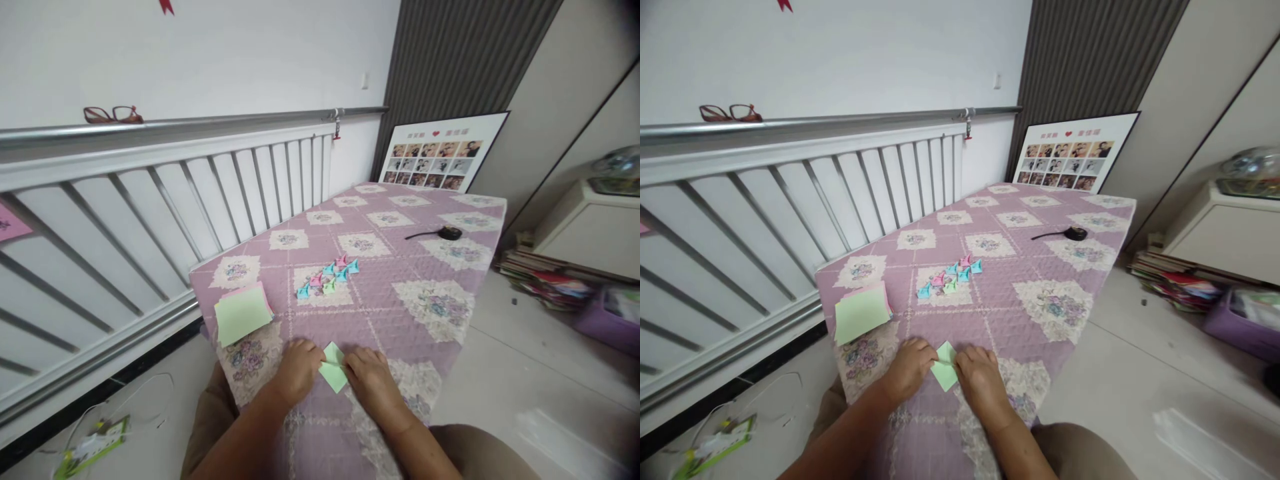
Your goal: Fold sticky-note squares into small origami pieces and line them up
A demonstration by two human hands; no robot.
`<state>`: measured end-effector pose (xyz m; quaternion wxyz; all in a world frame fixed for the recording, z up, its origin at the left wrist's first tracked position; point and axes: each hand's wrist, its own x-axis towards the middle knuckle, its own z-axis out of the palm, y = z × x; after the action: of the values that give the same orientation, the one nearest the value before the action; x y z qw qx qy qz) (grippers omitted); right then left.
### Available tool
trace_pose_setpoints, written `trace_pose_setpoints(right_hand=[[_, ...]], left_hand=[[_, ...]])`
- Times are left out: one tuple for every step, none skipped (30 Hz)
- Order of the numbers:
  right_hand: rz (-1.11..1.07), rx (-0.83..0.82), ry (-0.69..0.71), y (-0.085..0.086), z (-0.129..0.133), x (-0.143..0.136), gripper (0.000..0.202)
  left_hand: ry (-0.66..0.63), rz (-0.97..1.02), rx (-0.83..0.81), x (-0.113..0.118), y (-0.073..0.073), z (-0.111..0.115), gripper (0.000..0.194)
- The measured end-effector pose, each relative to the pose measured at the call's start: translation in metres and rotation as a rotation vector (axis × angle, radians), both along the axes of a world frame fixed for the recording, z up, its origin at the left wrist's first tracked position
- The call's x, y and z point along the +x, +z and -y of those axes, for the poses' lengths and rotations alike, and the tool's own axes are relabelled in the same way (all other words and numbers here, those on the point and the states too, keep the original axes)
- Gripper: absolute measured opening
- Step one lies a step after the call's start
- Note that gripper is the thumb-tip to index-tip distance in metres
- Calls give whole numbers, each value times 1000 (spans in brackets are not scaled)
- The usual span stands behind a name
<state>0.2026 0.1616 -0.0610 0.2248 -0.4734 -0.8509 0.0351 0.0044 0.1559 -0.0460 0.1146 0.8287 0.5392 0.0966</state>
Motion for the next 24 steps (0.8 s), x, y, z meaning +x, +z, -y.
trace_pose_setpoints(right_hand=[[-1, 2, 8, -2, -1, 1, 16], [0, 3, 15, -5, -2, 3, 15], [0, 6, 22, -6, -3, 4, 15], [3, 10, 28, -8, -3, 5, 16], [7, 14, 36, -9, -3, 6, 17], [13, 19, 45, -10, -3, 7, 18], [21, 24, 56, -10, -3, 8, 18], [31, 28, 68, -9, -3, 8, 19], [41, 32, 81, -9, -2, 8, 20], [51, 35, 93, -7, -2, 8, 21], [61, 39, 104, -6, -1, 9, 23], [70, 41, 114, -4, 0, 9, 24], [79, 41, 126, -2, 1, 9, 24], [86, 40, 137, 0, 1, 10, 25], [92, 39, 148, 2, 2, 11, 24], [97, 37, 158, 4, 3, 11, 24], [102, 35, 167, 5, 4, 12, 24], [105, 32, 173, 7, 4, 13, 24], [108, 29, 177, 8, 5, 13, 24], [109, 25, 181, 9, 5, 13, 24], [110, 21, 184, 9, 5, 14, 24], [111, 15, 189, 10, 5, 14, 24], [109, 9, 195, 10, 5, 14, 23], [104, 2, 203, 10, 5, 15, 23]], left_hand=[[-5, -5, 7, 0, -2, 0, 15], [-8, -12, 16, -1, -3, -1, 15], [-10, -18, 26, -1, -5, 0, 15], [-14, -25, 36, -1, -6, 0, 16], [-20, -32, 46, -1, -7, 1, 15], [-27, -38, 56, -2, -8, 2, 15], [-34, -44, 66, -2, -9, 3, 15], [-41, -50, 75, -2, -9, 5, 15], [-48, -55, 84, -3, -9, 6, 15], [-53, -60, 93, -3, -9, 7, 15], [-59, -64, 100, -3, -9, 8, 15], [-65, -68, 107, -3, -8, 9, 15], [-71, -72, 113, -3, -8, 9, 15], [-76, -76, 119, -3, -8, 10, 15], [-81, -79, 124, -3, -8, 10, 16], [-85, -82, 129, -3, -8, 11, 16], [-88, -85, 133, -3, -7, 11, 16], [-89, -88, 136, -3, -7, 12, 17], [-91, -89, 137, -3, -7, 12, 17], [-92, -91, 138, -4, -7, 13, 17], [-93, -91, 138, -4, -7, 13, 17], [-95, -91, 137, -4, -7, 14, 18], [-97, -91, 135, -5, -7, 14, 18], [-99, -90, 133, -5, -7, 13, 19]])
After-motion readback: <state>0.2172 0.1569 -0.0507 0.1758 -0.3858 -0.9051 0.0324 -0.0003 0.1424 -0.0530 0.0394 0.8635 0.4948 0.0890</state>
